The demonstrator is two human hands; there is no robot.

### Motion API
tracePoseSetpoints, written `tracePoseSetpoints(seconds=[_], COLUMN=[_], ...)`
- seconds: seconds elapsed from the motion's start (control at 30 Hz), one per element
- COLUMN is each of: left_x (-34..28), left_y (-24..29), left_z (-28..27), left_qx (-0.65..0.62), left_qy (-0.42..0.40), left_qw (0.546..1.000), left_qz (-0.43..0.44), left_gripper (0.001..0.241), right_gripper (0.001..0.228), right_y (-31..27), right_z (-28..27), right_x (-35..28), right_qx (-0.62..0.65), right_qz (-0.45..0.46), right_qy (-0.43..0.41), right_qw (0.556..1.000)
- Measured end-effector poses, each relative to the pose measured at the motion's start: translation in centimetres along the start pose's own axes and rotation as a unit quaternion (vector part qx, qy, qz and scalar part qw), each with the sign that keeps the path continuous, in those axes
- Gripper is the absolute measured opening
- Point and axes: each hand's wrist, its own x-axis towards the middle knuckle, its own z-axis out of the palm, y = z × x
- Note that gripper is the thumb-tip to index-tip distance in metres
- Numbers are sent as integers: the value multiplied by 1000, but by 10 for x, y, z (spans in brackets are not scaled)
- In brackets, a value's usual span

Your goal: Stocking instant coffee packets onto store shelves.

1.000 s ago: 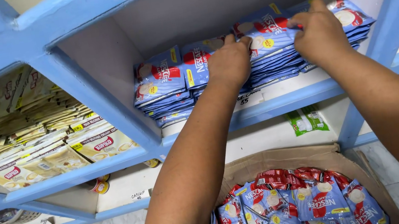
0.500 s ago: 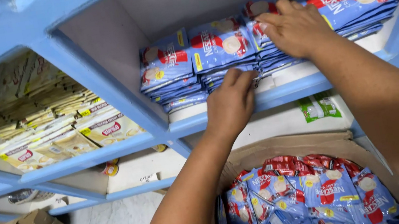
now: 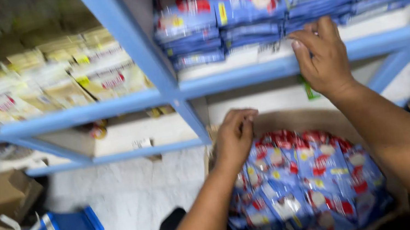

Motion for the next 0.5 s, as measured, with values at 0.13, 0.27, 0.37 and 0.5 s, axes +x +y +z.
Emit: tracePoseSetpoints(seconds=[0.13,0.27,0.37,0.5], left_x=[-6,-6,-10,-19], left_y=[13,35,39,21], left_z=[-19,-42,-53,-46], left_qx=[3,-21,-13,-36], left_qy=[-55,-75,-124,-170], left_qw=[999,997,991,985], left_qz=[-3,-20,-41,12], left_gripper=[18,23,25,24], right_gripper=[14,16,28,52], right_y=[1,13,52,131], right_z=[19,17,28,43], right_x=[-114,-200,-257,-345], right_qx=[50,-70,-22,-181], right_qz=[103,108,299,325], right_qy=[-61,-147,-339,-530], right_qw=[992,981,892,762])
